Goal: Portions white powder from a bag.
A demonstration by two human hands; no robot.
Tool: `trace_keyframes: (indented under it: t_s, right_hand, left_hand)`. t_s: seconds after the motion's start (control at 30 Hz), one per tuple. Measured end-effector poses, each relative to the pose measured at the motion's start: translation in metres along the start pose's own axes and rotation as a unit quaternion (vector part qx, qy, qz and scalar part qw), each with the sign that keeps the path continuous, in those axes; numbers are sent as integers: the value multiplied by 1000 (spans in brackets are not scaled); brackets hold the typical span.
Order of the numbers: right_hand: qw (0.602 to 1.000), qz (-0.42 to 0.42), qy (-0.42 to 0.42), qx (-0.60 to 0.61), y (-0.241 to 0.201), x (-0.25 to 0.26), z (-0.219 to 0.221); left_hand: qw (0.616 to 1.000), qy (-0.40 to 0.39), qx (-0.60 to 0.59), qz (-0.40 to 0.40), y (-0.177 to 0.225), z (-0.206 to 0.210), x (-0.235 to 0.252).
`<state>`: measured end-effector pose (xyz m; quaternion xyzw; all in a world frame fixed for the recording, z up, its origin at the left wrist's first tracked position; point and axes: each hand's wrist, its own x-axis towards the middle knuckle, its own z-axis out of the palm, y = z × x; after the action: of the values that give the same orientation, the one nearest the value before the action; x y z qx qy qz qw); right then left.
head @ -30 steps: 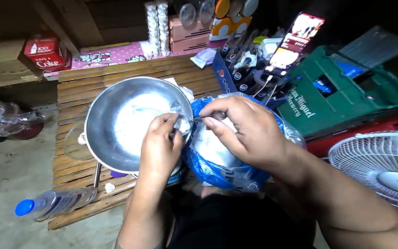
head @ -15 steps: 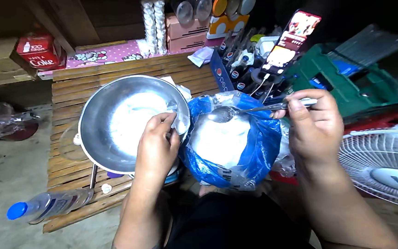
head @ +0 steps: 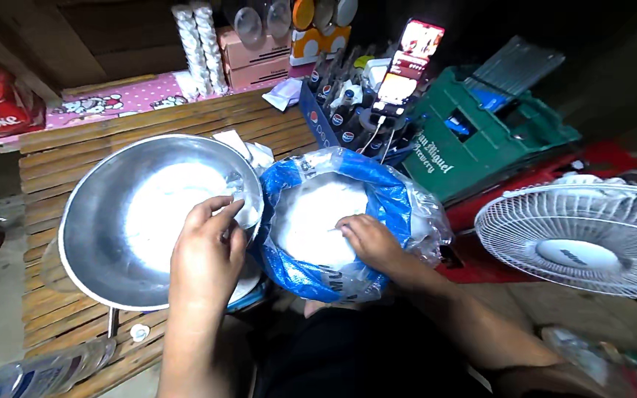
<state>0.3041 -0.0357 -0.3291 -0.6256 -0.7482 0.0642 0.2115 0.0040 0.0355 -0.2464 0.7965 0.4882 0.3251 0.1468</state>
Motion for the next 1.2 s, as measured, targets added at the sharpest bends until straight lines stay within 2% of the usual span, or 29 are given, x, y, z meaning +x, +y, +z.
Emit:
trace_keyframes:
  t_s: [0.07, 0.17, 0.27, 0.37, 0.43, 0.53, 0.83, 1.1, 1.2]
  right_hand:
    - [999, 8, -24, 36, -3, -3, 3]
    - [991, 44, 7, 123, 4, -6, 3]
    - [968, 116, 32, 219, 14, -6, -1]
    - [929, 220, 45, 295, 19, -6, -4]
    - [888, 282, 59, 359, 21, -5, -7]
    - [835, 321, 83, 438, 26, -7, -12]
    - [780, 289, 118, 542, 11, 2, -44]
    - [757, 170, 134, 617, -37, 25, -83]
    - [764, 134, 131, 617, -55, 38, -91]
  left_hand:
    - [1000, -1, 3, -3, 0, 1, 0]
    - [1000, 2, 0, -15, 1, 2, -1]
    - [1000, 10, -7, -15, 2, 3, 0]
    - [1000, 17, -8, -6, 1, 3, 1]
    - [1000, 20, -10, -2, 1, 2, 2]
    - [1000, 20, -7, -2, 2, 2, 2]
    - [1000, 23, -17, -12, 4, 0, 3]
    - [999, 23, -41, -12, 4, 0, 4]
    - [998, 25, -50, -15, 3, 1, 3]
